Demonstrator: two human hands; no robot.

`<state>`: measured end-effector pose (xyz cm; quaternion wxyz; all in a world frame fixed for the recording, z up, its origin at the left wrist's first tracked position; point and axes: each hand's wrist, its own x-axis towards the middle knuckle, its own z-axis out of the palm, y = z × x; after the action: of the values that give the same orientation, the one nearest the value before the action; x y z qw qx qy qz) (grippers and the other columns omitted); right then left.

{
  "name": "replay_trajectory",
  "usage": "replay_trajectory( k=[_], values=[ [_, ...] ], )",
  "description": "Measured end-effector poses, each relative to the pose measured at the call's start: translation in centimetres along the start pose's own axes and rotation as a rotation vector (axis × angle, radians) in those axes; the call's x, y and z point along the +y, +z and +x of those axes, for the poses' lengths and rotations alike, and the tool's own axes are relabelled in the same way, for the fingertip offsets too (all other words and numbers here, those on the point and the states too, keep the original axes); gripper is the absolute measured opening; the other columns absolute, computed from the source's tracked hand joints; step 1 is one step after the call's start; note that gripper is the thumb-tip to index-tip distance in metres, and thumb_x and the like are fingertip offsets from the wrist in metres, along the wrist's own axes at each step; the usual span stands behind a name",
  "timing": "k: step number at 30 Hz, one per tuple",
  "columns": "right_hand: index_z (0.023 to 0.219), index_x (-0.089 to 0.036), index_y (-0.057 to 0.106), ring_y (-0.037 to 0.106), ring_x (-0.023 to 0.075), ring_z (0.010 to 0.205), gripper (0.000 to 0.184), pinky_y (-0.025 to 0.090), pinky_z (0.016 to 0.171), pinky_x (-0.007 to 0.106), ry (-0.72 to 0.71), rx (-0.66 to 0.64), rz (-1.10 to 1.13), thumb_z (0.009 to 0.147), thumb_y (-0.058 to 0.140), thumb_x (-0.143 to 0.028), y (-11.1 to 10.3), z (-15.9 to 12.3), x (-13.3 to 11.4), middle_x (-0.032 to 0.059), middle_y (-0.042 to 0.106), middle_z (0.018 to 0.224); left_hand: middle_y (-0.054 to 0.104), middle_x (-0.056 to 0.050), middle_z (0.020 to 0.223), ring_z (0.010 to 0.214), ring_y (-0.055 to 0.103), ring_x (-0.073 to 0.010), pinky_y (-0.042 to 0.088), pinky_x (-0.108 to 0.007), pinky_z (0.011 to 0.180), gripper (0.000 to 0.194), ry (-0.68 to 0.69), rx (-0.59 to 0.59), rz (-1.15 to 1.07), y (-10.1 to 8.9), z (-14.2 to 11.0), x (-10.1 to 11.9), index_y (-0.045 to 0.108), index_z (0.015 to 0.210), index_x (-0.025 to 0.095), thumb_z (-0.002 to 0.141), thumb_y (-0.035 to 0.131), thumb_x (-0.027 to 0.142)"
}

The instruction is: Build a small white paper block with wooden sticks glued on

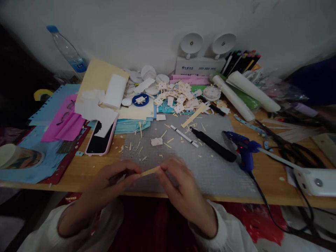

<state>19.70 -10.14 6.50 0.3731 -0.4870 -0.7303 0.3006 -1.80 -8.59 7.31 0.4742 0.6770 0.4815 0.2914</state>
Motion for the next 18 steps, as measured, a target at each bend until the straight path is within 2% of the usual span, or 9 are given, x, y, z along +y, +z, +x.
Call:
replay_trajectory(
  k=[2,6,10,14,18],
  values=[
    [0.07,-0.021,0.054,0.054,0.0136,0.064,0.027,0.043,0.062,0.026,0.016,-0.03,0.039,0.095,0.045,-0.028,-0.1,0.1,0.2,-0.0006,0.057,0.065,0.068,0.0,0.072,0.065,0.062,-0.0153,0.048,-0.026,0.058,0.012,-0.012,0.01,-0.047,0.0,0.0,-0.2,0.07,0.092,0.025,0.084,0.061,0.028],
    [0.069,-0.02,0.055,0.055,0.0135,0.065,0.029,0.043,0.063,0.026,0.093,-0.074,0.111,0.094,0.047,-0.03,-0.4,-0.9,1.1,-0.0003,0.058,0.065,0.071,-0.001,0.076,0.069,0.067,-0.0164,0.054,-0.028,0.063,0.012,-0.049,0.056,-0.185,0.0,0.2,-0.8,0.068,0.094,0.023,0.083,0.062,0.026],
    [0.066,-0.019,0.056,0.055,0.0118,0.063,0.035,0.042,0.059,0.023,0.242,-0.117,0.171,0.096,0.045,-0.035,-0.7,-2.0,2.2,-0.0004,0.058,0.064,0.07,-0.001,0.073,0.065,0.066,-0.0147,0.054,-0.025,0.059,0.011,-0.046,0.122,-0.219,-0.1,0.7,-1.6,0.068,0.091,0.022,0.082,0.063,0.024],
    [0.064,-0.019,0.055,0.05,0.0108,0.057,0.039,0.039,0.053,0.022,0.434,-0.107,0.192,0.094,0.046,-0.042,-1.5,-2.5,3.7,-0.0015,0.053,0.059,0.07,-0.002,0.075,0.065,0.065,-0.0139,0.053,-0.025,0.059,0.011,-0.028,0.249,-0.117,-0.1,0.9,-3.0,0.067,0.091,0.021,0.084,0.059,0.023],
    [0.068,-0.019,0.057,0.045,0.0106,0.055,0.038,0.035,0.05,0.022,0.514,-0.135,0.211,0.093,0.047,-0.046,-2.0,-2.5,5.2,-0.0023,0.048,0.058,0.069,-0.001,0.079,0.07,0.065,-0.0149,0.052,-0.028,0.067,0.012,0.024,0.262,0.082,0.6,0.4,-4.0,0.067,0.093,0.021,0.087,0.057,0.022]
  ],
)
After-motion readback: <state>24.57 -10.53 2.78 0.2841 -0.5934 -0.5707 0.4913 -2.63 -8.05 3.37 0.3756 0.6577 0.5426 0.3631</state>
